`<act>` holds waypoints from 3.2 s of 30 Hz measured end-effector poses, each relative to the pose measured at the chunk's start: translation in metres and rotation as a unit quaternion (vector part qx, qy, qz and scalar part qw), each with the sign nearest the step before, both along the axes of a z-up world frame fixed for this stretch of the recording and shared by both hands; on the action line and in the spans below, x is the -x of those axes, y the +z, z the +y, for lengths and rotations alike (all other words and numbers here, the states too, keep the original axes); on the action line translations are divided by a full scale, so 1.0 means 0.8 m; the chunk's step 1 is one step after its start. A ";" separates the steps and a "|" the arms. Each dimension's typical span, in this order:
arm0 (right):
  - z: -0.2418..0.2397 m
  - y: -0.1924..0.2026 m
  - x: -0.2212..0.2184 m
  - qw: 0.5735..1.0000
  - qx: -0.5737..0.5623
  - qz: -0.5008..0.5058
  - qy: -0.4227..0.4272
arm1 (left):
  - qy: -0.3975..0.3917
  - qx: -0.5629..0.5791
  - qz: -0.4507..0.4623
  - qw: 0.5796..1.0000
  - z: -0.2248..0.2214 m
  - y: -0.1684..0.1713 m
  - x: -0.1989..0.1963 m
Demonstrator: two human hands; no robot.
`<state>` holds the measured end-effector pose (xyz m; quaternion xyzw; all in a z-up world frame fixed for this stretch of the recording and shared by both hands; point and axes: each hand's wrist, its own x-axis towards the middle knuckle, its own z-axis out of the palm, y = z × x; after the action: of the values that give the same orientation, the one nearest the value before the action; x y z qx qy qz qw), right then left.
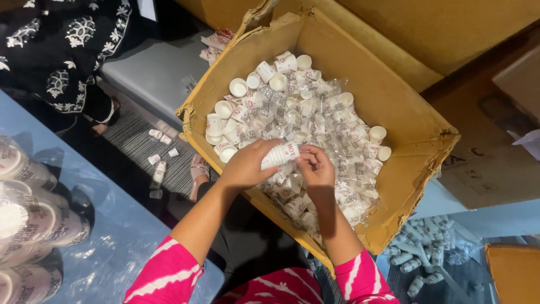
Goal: Sorting and packaging stacks of paper cups into plastic sleeves.
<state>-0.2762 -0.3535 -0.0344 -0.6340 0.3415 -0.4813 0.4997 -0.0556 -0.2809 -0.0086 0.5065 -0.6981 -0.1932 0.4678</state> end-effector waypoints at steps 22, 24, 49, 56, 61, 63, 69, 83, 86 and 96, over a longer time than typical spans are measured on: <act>0.014 0.042 0.002 0.917 0.004 0.395 -0.066 | 0.041 -0.045 -0.025 0.998 -0.007 -0.013 0.005; 0.016 0.032 0.005 0.810 -0.019 0.582 0.066 | 0.081 0.009 0.012 0.997 -0.005 -0.006 0.006; 0.198 0.160 -0.171 0.819 0.507 0.153 0.222 | 0.247 0.020 0.033 0.968 0.308 0.044 -0.069; -0.009 0.147 -0.189 0.840 0.456 0.285 0.075 | 0.369 0.070 0.015 0.927 0.449 -0.008 -0.081; -0.257 0.021 -0.195 0.759 0.438 0.470 0.110 | 0.443 0.119 0.023 0.888 0.468 0.000 -0.090; -0.290 -0.026 -0.203 0.768 0.352 0.462 0.271 | 0.430 0.120 0.030 0.894 0.467 -0.008 -0.091; -0.140 0.018 -0.224 0.757 0.354 0.463 0.297 | 0.420 0.136 -0.038 0.896 0.468 -0.018 -0.088; -0.116 0.035 -0.200 0.752 0.323 0.503 0.279 | 0.440 0.088 -0.001 0.894 0.482 0.002 -0.080; -0.124 0.050 -0.211 0.754 0.316 0.512 0.265 | 0.440 0.094 -0.004 0.893 0.481 0.002 -0.081; -0.204 0.034 -0.240 0.757 0.289 0.541 0.226 | 0.427 0.101 -0.007 0.898 0.484 0.003 -0.080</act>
<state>-0.0840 -0.5170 -0.0070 -0.9618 0.2467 -0.0071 0.1186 0.0087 0.1061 -0.0065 0.7073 -0.4336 0.1006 0.5492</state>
